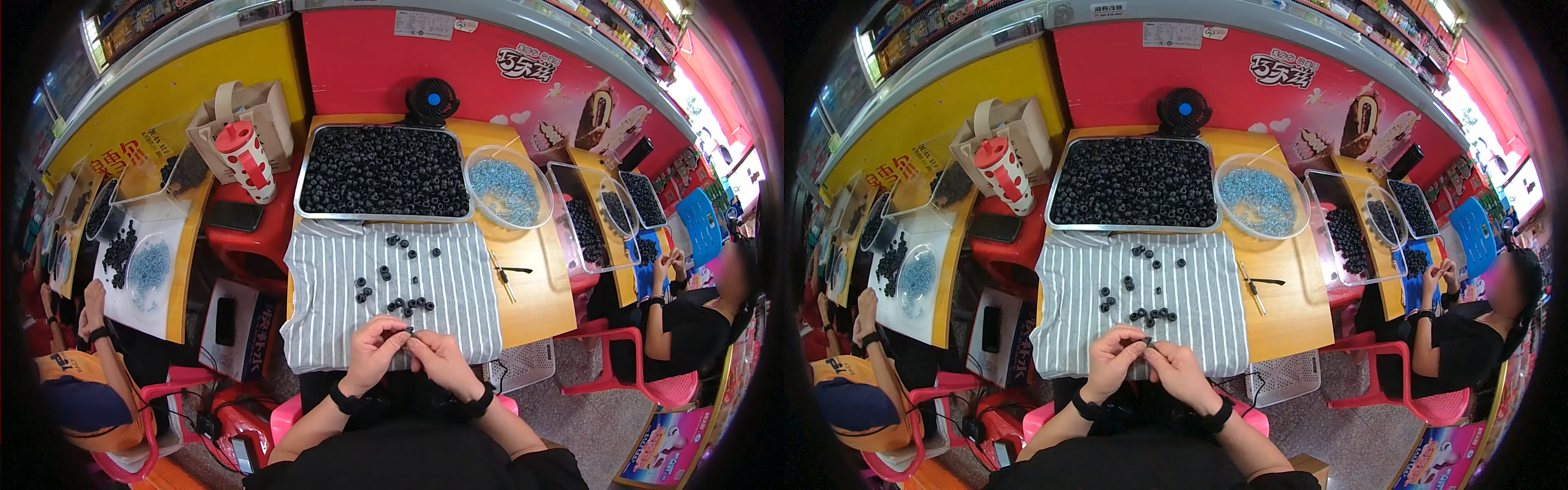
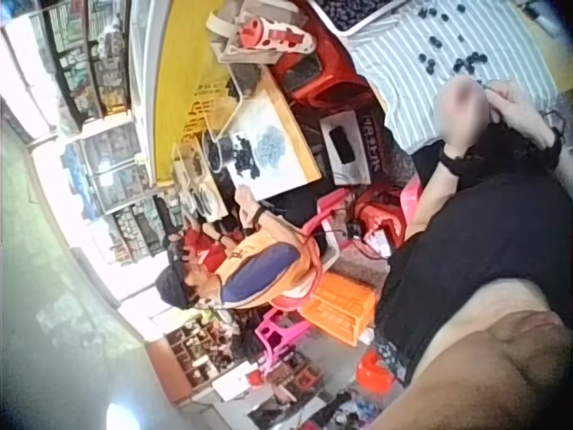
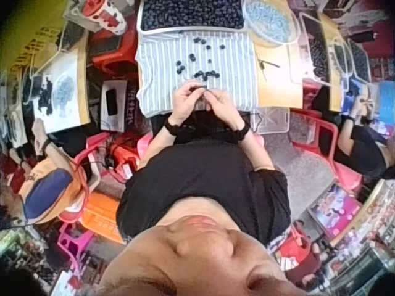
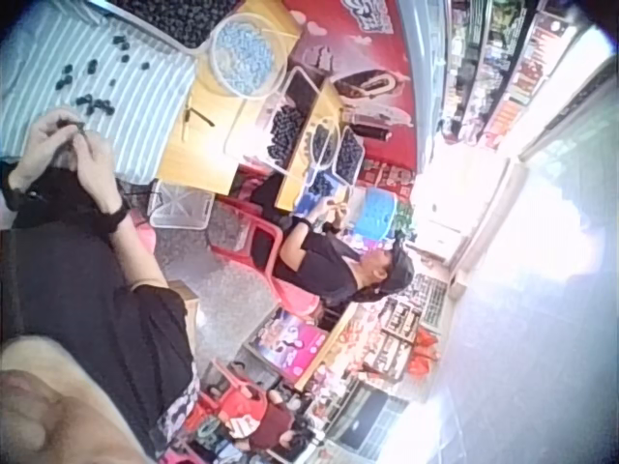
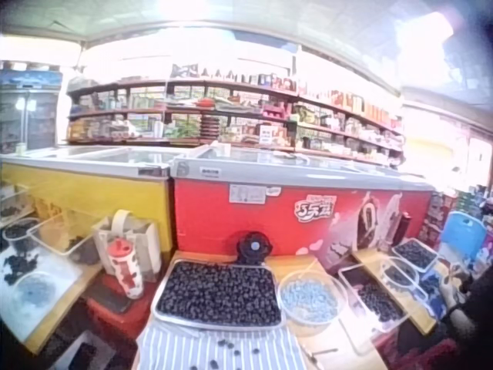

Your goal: Sorting small black plastic or rubber components on a tray.

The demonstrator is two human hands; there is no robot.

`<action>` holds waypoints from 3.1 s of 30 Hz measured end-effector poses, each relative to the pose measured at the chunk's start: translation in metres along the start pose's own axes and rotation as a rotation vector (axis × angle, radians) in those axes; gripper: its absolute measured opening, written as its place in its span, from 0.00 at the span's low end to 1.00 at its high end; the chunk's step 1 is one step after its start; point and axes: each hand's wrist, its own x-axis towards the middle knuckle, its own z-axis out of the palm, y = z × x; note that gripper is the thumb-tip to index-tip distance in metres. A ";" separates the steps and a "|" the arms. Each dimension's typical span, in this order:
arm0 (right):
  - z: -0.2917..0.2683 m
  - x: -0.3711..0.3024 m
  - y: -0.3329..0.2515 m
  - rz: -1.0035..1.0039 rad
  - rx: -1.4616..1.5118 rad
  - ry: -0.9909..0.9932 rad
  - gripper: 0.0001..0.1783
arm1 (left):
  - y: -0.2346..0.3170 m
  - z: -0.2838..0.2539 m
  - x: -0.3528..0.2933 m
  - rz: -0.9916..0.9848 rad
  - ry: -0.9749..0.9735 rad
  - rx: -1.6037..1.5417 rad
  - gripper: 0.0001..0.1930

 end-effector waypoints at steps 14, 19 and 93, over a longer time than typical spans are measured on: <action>0.009 -0.004 0.007 -0.429 -0.357 0.143 0.09 | 0.004 -0.016 0.010 0.010 -0.218 -0.018 0.08; 0.002 -0.006 -0.003 -0.064 0.104 -0.092 0.15 | 0.001 -0.015 0.005 -0.026 -0.162 -0.112 0.08; -0.224 0.175 -0.047 -0.387 -1.030 0.350 0.33 | -0.006 -0.022 0.010 -0.100 -0.076 -0.496 0.09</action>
